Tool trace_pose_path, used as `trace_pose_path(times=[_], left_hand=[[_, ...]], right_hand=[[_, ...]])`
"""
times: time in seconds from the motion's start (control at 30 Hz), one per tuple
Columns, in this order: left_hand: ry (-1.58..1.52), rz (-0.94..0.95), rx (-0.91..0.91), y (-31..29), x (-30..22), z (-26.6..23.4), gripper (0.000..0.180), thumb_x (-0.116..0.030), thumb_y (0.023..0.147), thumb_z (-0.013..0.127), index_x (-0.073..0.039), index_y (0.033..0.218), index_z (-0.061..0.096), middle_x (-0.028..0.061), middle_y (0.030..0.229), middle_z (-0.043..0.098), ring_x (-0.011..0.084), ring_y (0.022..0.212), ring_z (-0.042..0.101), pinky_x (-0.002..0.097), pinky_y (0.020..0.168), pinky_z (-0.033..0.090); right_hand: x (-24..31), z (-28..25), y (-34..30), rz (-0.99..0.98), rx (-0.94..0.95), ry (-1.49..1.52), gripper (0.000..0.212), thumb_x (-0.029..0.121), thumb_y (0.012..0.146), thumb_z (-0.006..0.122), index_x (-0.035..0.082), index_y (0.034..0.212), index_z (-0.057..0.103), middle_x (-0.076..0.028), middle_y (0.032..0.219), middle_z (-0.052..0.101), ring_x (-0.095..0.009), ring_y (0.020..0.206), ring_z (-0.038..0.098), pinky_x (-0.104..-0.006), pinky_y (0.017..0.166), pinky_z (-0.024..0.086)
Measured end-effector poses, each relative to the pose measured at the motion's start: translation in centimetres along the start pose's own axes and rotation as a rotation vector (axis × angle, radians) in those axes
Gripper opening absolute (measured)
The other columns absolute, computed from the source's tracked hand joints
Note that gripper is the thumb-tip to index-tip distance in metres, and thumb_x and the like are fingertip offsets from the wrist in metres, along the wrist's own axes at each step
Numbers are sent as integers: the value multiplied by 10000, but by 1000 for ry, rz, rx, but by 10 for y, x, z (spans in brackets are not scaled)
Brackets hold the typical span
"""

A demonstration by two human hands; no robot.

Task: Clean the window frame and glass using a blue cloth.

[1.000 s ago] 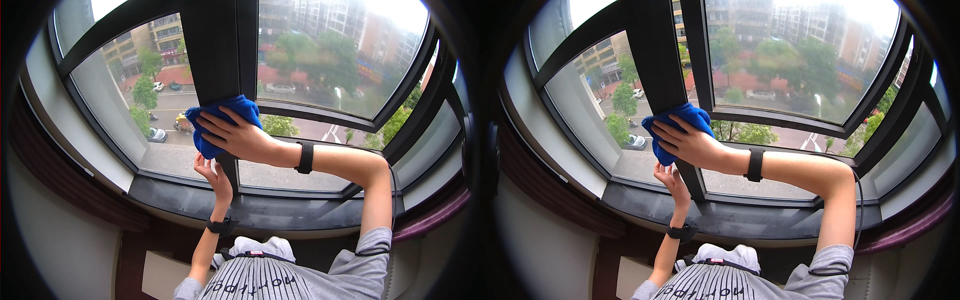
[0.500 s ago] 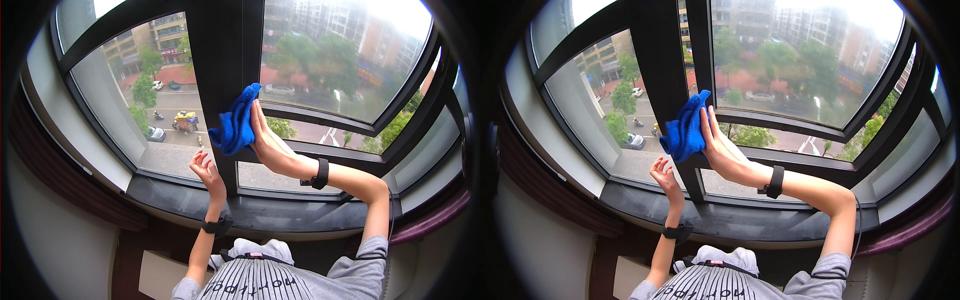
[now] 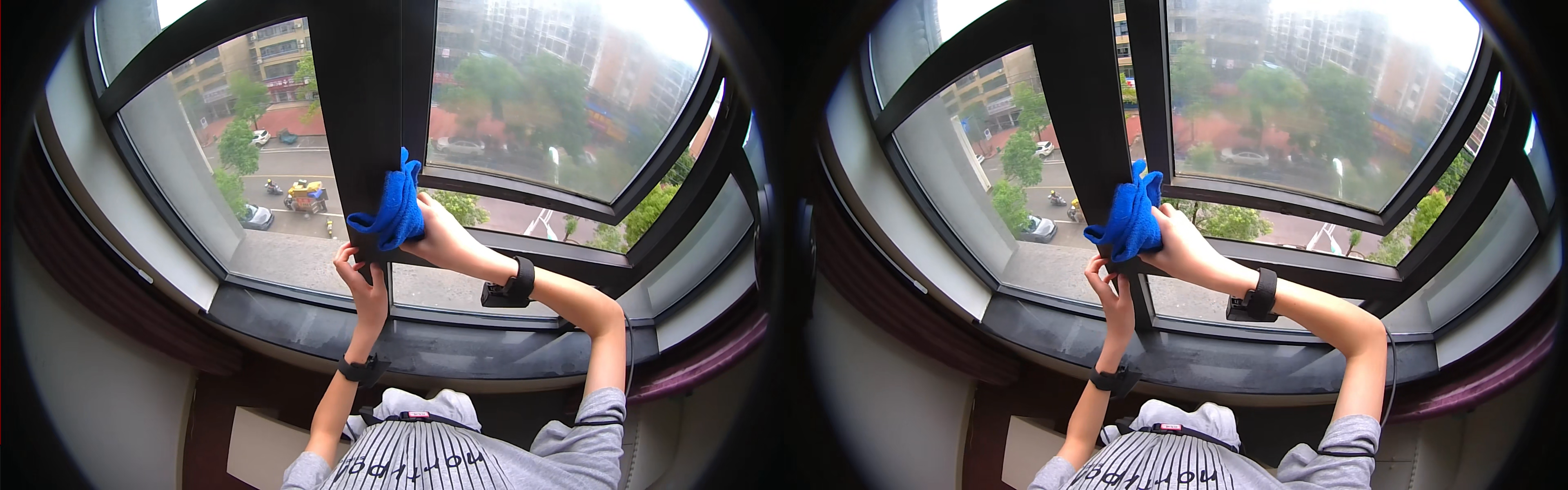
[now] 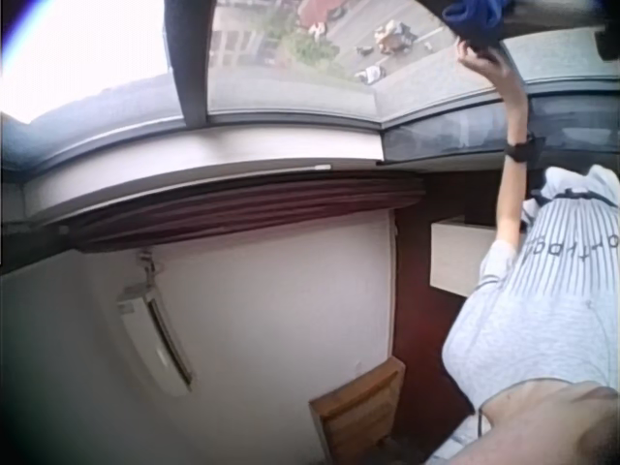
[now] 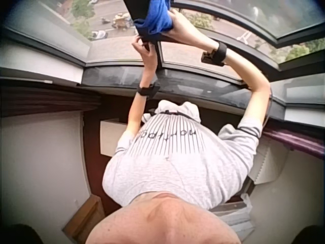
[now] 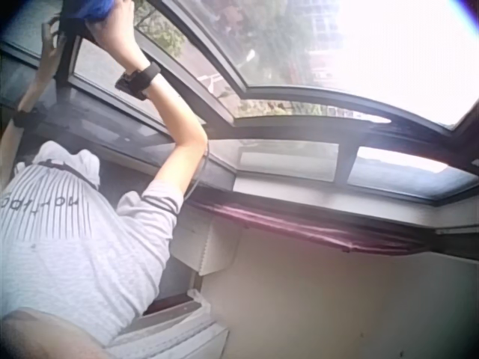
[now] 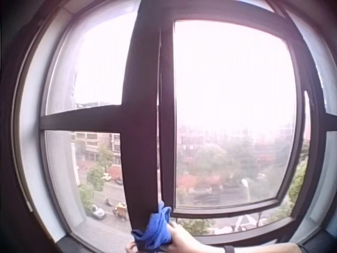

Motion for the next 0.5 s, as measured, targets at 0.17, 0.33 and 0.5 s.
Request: trace_pose_path(times=[0.17,0.33,0.5], left_hand=[[111,86,-17,2,-1,2,345,-61,888,559,0,1189,402,155,1284,406,278,1172,412,362,903,383],[109,86,-32,4,1,2,323,-56,882,582,-4,1149,409,146,1255,414,277,1141,414,362,876,380],[159,86,-55,7,8,-4,290,-48,881,574,-8,1121,415,138,1237,416,268,1135,416,352,869,384]], right_hand=[[-7,-8,15,16,150,155,532,195,752,818,-2,1179,570,-189,1077,653,-291,970,654,-387,861,510],[7,-20,23,34,135,212,529,213,770,811,-3,1185,565,-152,1068,664,-224,976,642,-358,883,507],[38,-48,54,-34,-12,312,475,232,807,795,-5,1159,582,-92,1007,667,-156,935,623,-331,868,510]])
Point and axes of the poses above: each hand's wrist, its own y-axis towards the middle knuckle, its own z-axis out of the palm, x = y × z, the point moved 4 cm from there along y, towards the middle knuckle
